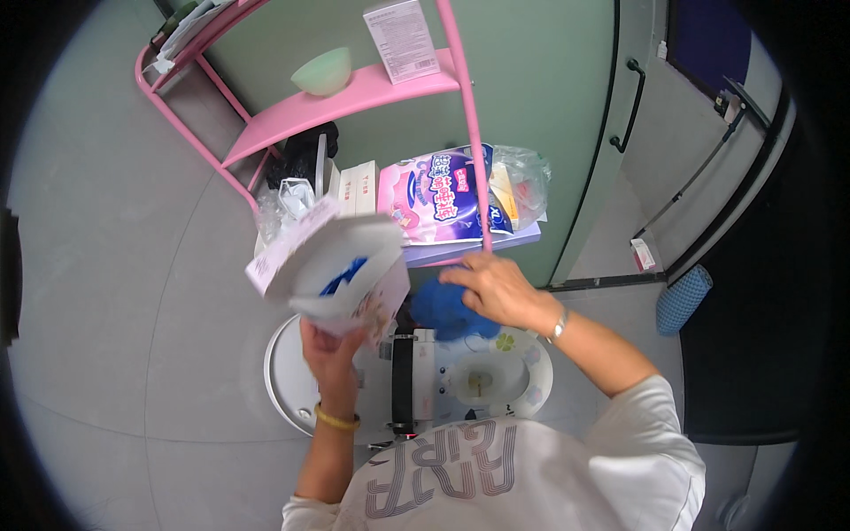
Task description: The person wipes a window sill and frame with a blue cloth, then rinses and wrings the cloth in a bucket. They proceed to organize items on a pink shelving unit, moving boxes, plastic bags, and other small objects into a white basket.
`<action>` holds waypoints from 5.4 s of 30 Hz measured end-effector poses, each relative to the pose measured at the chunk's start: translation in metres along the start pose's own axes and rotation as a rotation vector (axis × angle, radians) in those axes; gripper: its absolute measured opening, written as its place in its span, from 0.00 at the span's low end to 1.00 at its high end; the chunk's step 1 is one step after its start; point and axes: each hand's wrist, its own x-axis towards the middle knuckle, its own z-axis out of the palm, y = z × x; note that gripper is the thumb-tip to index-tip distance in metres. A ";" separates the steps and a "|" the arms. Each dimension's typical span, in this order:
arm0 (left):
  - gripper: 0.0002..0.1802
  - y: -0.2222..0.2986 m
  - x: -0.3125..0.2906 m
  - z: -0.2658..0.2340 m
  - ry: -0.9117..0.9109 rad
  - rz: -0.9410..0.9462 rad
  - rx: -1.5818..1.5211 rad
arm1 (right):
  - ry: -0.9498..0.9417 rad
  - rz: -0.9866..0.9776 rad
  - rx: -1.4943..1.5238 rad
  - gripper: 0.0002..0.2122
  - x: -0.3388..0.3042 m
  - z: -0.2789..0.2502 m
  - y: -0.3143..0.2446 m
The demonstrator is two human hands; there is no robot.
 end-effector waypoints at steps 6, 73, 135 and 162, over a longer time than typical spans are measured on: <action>0.36 -0.063 0.090 0.067 0.084 0.043 -0.111 | -0.098 0.162 0.077 0.18 -0.083 0.002 0.008; 0.21 0.161 0.343 -0.129 -0.441 -0.087 0.857 | 0.206 0.170 -0.684 0.14 0.475 -0.229 -0.076; 0.23 0.084 0.348 -0.153 -0.331 0.022 0.914 | -0.241 -0.037 0.253 0.15 0.478 0.031 -0.056; 0.12 0.253 0.279 -0.103 -0.024 0.297 0.832 | 0.369 0.021 0.377 0.14 0.220 -0.120 -0.091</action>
